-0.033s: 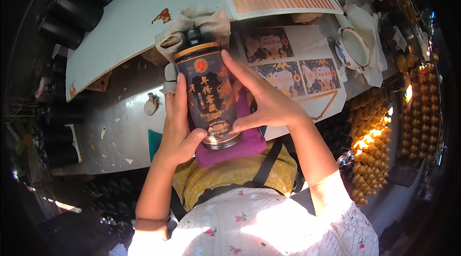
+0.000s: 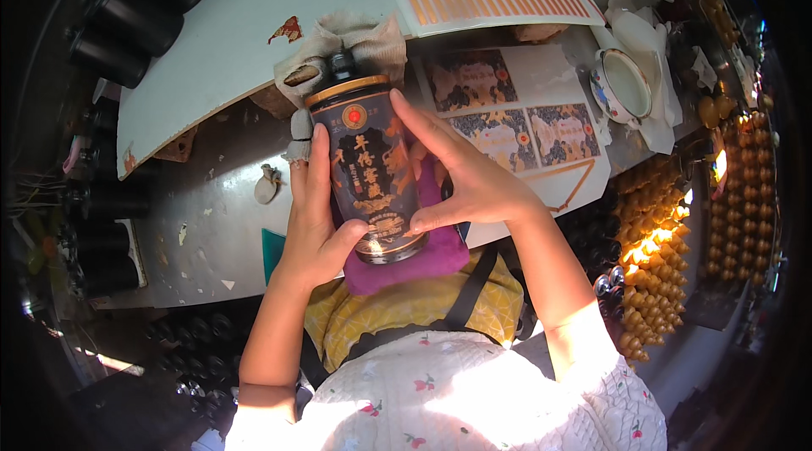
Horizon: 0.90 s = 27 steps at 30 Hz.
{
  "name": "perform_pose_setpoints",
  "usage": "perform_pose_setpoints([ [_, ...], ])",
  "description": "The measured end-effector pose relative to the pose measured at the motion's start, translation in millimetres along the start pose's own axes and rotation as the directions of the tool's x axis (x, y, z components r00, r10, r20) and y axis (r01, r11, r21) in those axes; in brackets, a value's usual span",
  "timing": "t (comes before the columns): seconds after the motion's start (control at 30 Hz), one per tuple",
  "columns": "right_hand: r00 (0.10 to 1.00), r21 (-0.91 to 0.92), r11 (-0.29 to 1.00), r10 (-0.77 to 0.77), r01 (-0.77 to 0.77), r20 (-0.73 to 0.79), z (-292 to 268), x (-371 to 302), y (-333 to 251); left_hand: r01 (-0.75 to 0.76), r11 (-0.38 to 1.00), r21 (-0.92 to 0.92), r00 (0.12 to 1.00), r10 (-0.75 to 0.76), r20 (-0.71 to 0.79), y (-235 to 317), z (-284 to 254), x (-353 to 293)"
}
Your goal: The person applies a decorative label to a black cylindrical container, smoothing it with a blue card. They then wrap a thin gold strip around the container's rim and smooth it down. The process is repeated on a second container.
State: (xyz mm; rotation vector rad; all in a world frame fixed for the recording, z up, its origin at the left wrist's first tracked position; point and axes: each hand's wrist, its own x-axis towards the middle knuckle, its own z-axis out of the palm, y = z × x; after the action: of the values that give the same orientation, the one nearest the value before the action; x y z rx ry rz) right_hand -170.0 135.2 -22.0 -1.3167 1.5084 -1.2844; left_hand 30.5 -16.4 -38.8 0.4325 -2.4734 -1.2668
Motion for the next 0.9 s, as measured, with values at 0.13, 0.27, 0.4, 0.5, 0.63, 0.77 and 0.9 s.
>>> perform_pose_setpoints([
  [0.13,0.999,0.063,0.997,0.041,-0.042,0.015,-2,0,2,0.073,0.974,-0.217,0.995,-0.086,-0.052,1,9,5],
  [0.27,0.995,0.16,0.985,0.074,-0.062,-0.067,1,-1,-2,0.061,0.925,-0.374,0.986,-0.113,-0.118,8,22,-1],
  [0.4,0.987,-0.168,0.982,-0.104,0.082,-0.126,13,-12,4,0.027,0.996,-0.081,0.994,-0.035,-0.106,2,12,-8],
  [0.5,0.969,0.2,0.98,0.056,-0.006,-0.242,14,-17,-2,0.061,0.979,-0.195,0.992,-0.081,-0.093,7,20,-6],
  [0.63,0.544,0.816,0.518,0.62,0.257,-0.565,-9,-29,35,-0.03,0.997,-0.072,0.999,0.029,-0.012,-4,22,-28],
  [0.77,0.541,0.593,0.803,0.476,0.055,-0.694,8,-25,-13,0.056,0.996,0.073,0.997,-0.051,-0.064,13,25,-36],
  [0.9,0.978,-0.319,0.933,-0.2,0.169,-0.067,26,-35,-57,0.031,0.991,-0.133,0.981,-0.055,-0.186,14,38,-30],
])
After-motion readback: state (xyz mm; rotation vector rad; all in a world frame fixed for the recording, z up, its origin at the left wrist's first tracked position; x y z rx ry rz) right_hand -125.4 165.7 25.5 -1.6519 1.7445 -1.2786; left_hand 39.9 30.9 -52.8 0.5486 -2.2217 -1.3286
